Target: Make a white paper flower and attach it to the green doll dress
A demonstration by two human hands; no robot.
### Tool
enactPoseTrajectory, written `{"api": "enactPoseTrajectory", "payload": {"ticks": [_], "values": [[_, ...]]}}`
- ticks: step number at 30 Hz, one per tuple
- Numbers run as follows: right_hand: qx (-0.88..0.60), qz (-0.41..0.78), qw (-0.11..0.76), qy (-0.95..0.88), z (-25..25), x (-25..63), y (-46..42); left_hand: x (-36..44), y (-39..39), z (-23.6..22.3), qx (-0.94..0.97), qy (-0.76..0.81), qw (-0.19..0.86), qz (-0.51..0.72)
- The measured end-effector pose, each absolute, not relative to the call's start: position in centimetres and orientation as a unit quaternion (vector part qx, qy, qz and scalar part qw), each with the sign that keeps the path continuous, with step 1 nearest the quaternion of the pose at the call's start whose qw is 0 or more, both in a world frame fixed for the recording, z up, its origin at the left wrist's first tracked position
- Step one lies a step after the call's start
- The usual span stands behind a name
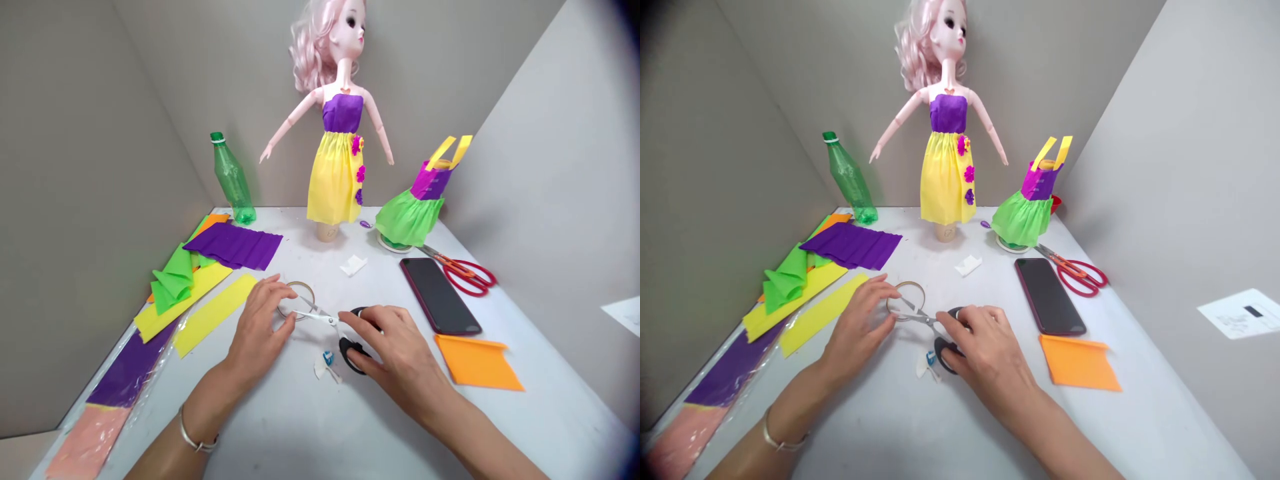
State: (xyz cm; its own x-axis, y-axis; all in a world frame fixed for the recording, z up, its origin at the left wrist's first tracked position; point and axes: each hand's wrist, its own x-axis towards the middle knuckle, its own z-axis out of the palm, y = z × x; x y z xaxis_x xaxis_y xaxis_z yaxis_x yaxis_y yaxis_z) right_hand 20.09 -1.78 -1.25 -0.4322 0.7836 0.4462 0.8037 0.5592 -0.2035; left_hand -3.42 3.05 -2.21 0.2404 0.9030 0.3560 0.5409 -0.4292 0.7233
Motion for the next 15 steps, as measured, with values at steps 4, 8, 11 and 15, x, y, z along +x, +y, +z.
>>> {"api": "enactPoseTrajectory", "payload": {"ticks": [4, 8, 11, 15], "values": [[-0.458, -0.068, 0.201, -0.864, -1.7, 19.9, -1.6, -3.4, 2.8, -1.4, 0.744, 0.474, 0.211, 0.421], [-0.455, -0.083, 0.178, -0.869, -2.0, 19.8, -1.7, -3.0, 2.3, -1.5, 0.789, 0.438, 0.202, 0.381], [-0.448, -0.089, 0.169, -0.873, -2.1, 19.7, -1.6, -2.7, 2.1, -1.7, 0.810, 0.422, 0.185, 0.362], [-0.432, -0.092, 0.183, -0.878, -2.3, 19.6, -1.7, -2.5, 2.0, -1.8, 0.816, 0.415, 0.191, 0.355]]}}
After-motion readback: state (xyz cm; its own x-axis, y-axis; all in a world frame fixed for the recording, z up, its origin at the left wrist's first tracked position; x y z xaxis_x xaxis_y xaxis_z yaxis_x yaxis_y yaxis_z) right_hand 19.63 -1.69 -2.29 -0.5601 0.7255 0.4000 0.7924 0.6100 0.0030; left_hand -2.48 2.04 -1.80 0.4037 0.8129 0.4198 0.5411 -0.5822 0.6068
